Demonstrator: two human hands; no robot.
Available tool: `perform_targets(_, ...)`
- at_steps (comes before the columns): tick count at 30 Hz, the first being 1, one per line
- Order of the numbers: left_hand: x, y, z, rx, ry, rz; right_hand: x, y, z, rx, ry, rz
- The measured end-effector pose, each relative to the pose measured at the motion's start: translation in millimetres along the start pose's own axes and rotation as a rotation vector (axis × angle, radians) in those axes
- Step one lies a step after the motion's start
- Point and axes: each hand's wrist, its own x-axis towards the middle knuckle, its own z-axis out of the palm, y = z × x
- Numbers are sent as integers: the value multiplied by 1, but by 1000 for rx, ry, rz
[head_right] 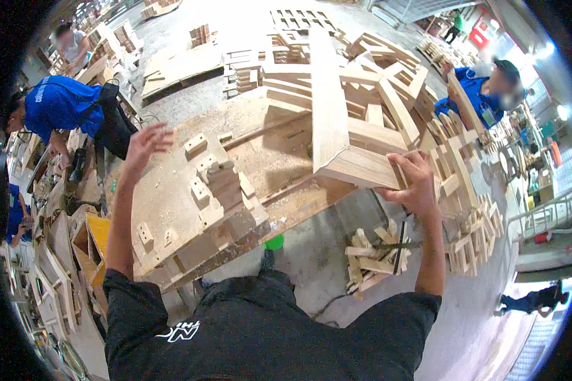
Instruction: The person repeatedly picks up small wooden parts from a workbench and places them onto a growing stack. The hands handle each piece individually, turning some over before stacking them. Other workers are visible in the background, but the camera wearer focuses on moving and stacking the wooden components.
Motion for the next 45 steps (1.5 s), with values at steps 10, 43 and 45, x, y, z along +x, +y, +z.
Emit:
perform_targets(10,-38,-51,-60,39,292,-237,77,145,46,18,-269,117)
perform_targets(43,-50,-93,-48,-14,378,-326,108,263,102,-256,-293,388)
perform_targets(45,-42,-97,-40,-17,342,-309,119,277,86,-117,-486,432)
